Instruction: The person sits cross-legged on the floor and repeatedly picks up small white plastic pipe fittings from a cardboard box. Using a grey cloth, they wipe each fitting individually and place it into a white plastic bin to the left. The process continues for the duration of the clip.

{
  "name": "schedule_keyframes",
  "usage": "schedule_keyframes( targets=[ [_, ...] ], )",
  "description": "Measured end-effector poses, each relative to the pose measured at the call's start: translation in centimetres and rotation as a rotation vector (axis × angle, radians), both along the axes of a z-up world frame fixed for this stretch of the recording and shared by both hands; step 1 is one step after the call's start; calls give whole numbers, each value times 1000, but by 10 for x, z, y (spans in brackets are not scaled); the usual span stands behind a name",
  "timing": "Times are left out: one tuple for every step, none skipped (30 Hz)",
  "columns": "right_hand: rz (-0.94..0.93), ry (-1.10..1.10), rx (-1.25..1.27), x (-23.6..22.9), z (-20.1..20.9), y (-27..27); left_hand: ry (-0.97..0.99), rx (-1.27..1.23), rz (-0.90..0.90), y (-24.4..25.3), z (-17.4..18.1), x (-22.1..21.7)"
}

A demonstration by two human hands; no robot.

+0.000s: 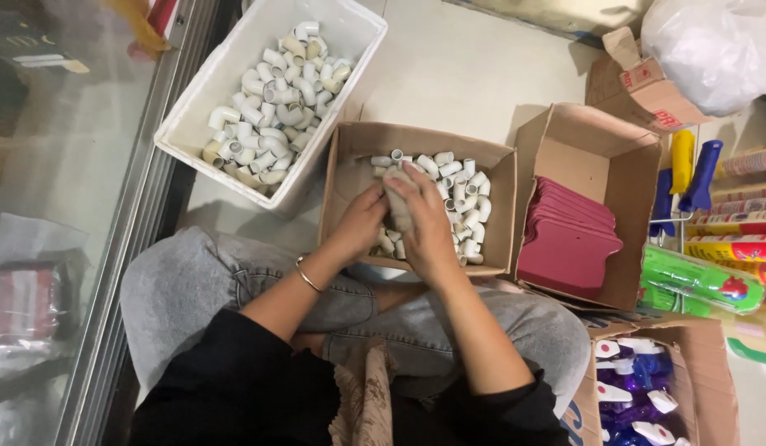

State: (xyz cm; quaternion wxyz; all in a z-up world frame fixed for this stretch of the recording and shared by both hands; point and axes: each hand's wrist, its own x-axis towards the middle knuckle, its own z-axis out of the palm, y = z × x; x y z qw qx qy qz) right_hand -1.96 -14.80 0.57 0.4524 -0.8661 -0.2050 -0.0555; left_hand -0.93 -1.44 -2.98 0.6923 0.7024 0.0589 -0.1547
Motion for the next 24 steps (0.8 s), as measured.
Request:
schedule_keyframes(
  targets=[
    [0,5,-2,2,-8,-4,5,-2,0,-3,-12,-1],
    [-36,33,73,5,-16,-9,-23,-18,-4,-6,-24,-1],
    [-73,62,147,9,-23,-13,-50,-34,-9,-9,-36,0],
    [-74,58,145,8,-17,-13,-54,-37,-10,-12,-36,1],
    [-107,63,137,7,-12,-13,-78,-39,1,-14,-36,2],
    [-137,71,128,5,-6,-13,-99,-40,16,-16,-36,2],
    [-135,70,126,6,-8,-11,-100,-43,19,-15,-41,5],
    [-86,13,28,5,-10,-10,-22,-65,52,-14,-47,5],
    [-36,-45,-68,4,-12,-9,55,-88,85,-13,-53,6],
    [-31,-44,-70,3,-11,-9,56,-90,89,-13,-50,5],
    [-23,-75,-151,1,-10,-8,61,-121,133,-12,-46,4],
    [-15,-108,-231,0,-9,-7,64,-151,177,-11,-43,4],
    [-10,-109,-230,2,-6,-6,63,-151,181,-7,-22,5],
    [-6,-96,-248,1,-4,-6,158,-145,239,-4,0,4],
    [-1,-83,-265,0,-1,-7,253,-139,296,-1,21,4],
    [-3,-84,-268,2,-6,-13,252,-142,294,-3,11,7],
    [-23,-34,-217,3,-11,-18,176,-270,345,-6,1,10],
    [-40,17,-163,4,-16,-23,98,-395,400,-6,-9,12],
    [-38,16,-163,6,-18,-22,97,-396,402,-6,-9,12],
    [-151,155,93,6,-21,-22,32,-348,354,-7,-10,11],
    [-264,294,349,6,-23,-21,-33,-300,305,-7,-11,10],
    [-266,294,347,5,-20,-19,-32,-303,303,-11,-21,10],
    [-240,310,377,4,-16,-16,-24,-278,293,-15,-31,11],
    [-212,326,410,3,-13,-12,-17,-251,285,-18,-41,11]
  ],
)
